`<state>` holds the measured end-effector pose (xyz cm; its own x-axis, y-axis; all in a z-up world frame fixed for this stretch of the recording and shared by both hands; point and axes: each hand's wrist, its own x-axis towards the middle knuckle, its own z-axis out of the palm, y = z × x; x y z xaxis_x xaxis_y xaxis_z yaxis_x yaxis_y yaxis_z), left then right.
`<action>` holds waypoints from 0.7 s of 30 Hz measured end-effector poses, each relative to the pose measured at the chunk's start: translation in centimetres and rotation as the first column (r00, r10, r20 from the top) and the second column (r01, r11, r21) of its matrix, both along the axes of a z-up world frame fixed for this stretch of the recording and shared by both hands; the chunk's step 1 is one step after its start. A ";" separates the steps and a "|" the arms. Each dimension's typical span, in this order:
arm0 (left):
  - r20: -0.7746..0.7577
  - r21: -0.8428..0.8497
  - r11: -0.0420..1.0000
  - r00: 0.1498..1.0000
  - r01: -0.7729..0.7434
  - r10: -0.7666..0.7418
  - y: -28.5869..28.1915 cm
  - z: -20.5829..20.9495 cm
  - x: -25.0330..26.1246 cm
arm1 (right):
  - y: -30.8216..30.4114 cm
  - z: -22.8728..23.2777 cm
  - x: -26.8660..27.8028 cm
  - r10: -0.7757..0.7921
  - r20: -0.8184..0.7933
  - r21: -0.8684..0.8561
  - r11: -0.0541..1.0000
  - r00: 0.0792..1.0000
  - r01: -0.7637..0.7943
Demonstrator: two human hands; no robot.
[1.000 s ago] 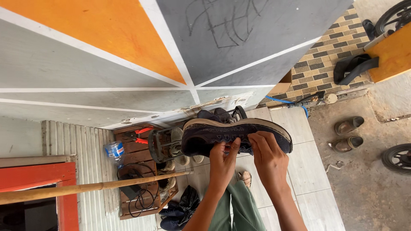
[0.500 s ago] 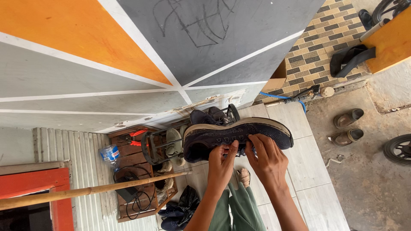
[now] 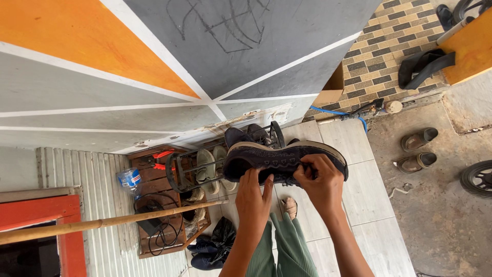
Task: The person threads a shoelace through the eyelets of a single dark sneaker, pulls the laces to tighten them, and ties a knot. The shoe remains on the floor throughout the process.
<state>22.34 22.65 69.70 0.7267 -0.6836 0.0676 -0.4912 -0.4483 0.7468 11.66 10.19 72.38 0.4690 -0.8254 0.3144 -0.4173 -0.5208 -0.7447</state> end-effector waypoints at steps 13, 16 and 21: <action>0.188 -0.008 0.987 0.969 -0.159 0.158 1.4 -3.7 1.3 | -0.4 -0.9 0.6 0.035 0.022 0.216 0.976 0.999 -0.039; -0.230 0.041 0.991 0.964 -0.129 0.135 1.3 -4.9 2.2 | -0.1 -0.8 1.2 0.091 0.026 0.168 0.981 0.996 -0.094; -0.646 -0.022 0.995 0.761 -0.093 0.057 1.3 -6.9 3.3 | 1.1 -0.3 1.8 0.183 0.005 0.036 0.982 0.983 -0.183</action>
<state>25.64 23.94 62.76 0.6598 -0.6341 -0.4032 0.1475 -0.4169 0.8969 13.47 11.28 72.06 0.6128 -0.7364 0.2867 -0.3163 -0.5611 -0.7649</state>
